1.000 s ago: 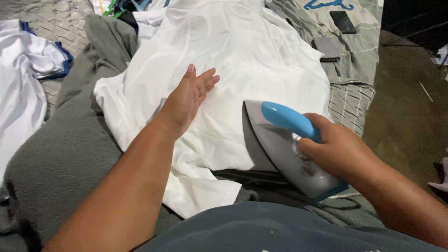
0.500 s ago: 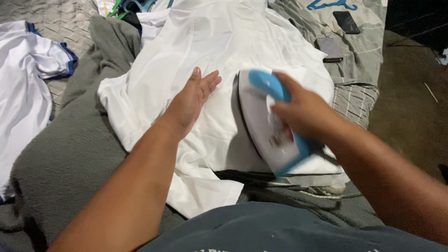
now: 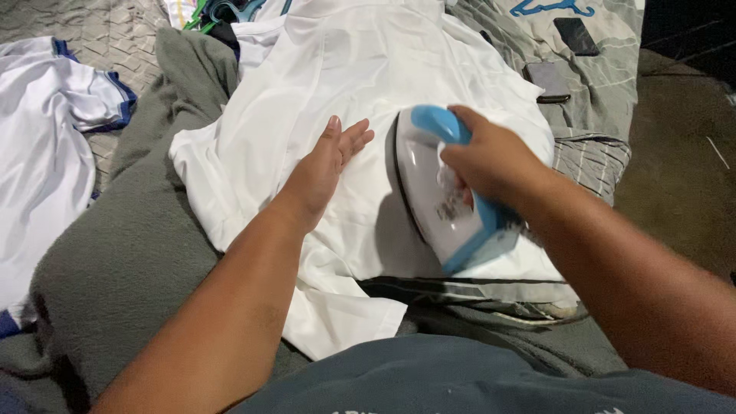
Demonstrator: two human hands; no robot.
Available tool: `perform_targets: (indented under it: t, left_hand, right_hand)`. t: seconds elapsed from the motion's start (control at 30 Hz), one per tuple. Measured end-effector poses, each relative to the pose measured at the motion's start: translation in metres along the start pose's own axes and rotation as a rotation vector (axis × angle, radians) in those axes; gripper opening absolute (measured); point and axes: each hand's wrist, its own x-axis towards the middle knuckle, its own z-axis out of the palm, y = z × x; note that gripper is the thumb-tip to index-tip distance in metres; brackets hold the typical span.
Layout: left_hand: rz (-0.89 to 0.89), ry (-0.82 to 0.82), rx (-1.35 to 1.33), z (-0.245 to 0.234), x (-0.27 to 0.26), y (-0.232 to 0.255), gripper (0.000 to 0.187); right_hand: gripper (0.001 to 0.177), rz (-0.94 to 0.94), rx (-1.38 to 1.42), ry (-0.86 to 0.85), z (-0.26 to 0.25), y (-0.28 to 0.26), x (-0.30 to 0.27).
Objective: The person irons a white shirt laid out on a bed. They use a blue and white iron to smooth the front, then flip the shirt to iron the back, repeatedly moving the iron across the fabric while holding it flat with the other hand.
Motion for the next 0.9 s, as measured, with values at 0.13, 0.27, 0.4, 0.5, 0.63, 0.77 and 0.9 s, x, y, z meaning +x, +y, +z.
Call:
perform_targets:
  t: [0.13, 0.27, 0.4, 0.5, 0.63, 0.77, 0.9]
  left_hand:
    - [-0.004, 0.007, -0.011, -0.002, 0.004, -0.003, 0.085]
    - [0.01, -0.021, -0.116, -0.007, 0.007, -0.006, 0.087]
    - [-0.024, 0.002, -0.159, -0.006, 0.007, -0.002, 0.089]
    - [-0.015, -0.003, -0.134, -0.004, 0.007, 0.001, 0.089]
    - [-0.008, -0.001, -0.149, -0.006, 0.005, 0.0, 0.088]
    - [0.025, 0.001, -0.109, -0.005, 0.006, -0.004, 0.088]
    - [-0.009, 0.024, -0.058, -0.003, 0.009, -0.006, 0.087]
  right_hand:
    - [0.071, -0.01, -0.018, -0.016, -0.005, 0.007, -0.006]
    - [0.072, 0.136, -0.041, 0.002, -0.01, 0.039, -0.037]
    - [0.073, 0.322, -0.003, 0.088, -0.03, 0.079, -0.029]
    - [0.08, 0.255, 0.212, 0.029, -0.039, 0.099, -0.02]
    - [0.08, 0.147, 0.2, -0.104, -0.035, 0.093, -0.024]
    - [0.072, 0.145, 0.099, -0.119, -0.006, 0.053, -0.017]
    - [0.065, 0.087, 0.13, -0.035, -0.005, 0.011, 0.007]
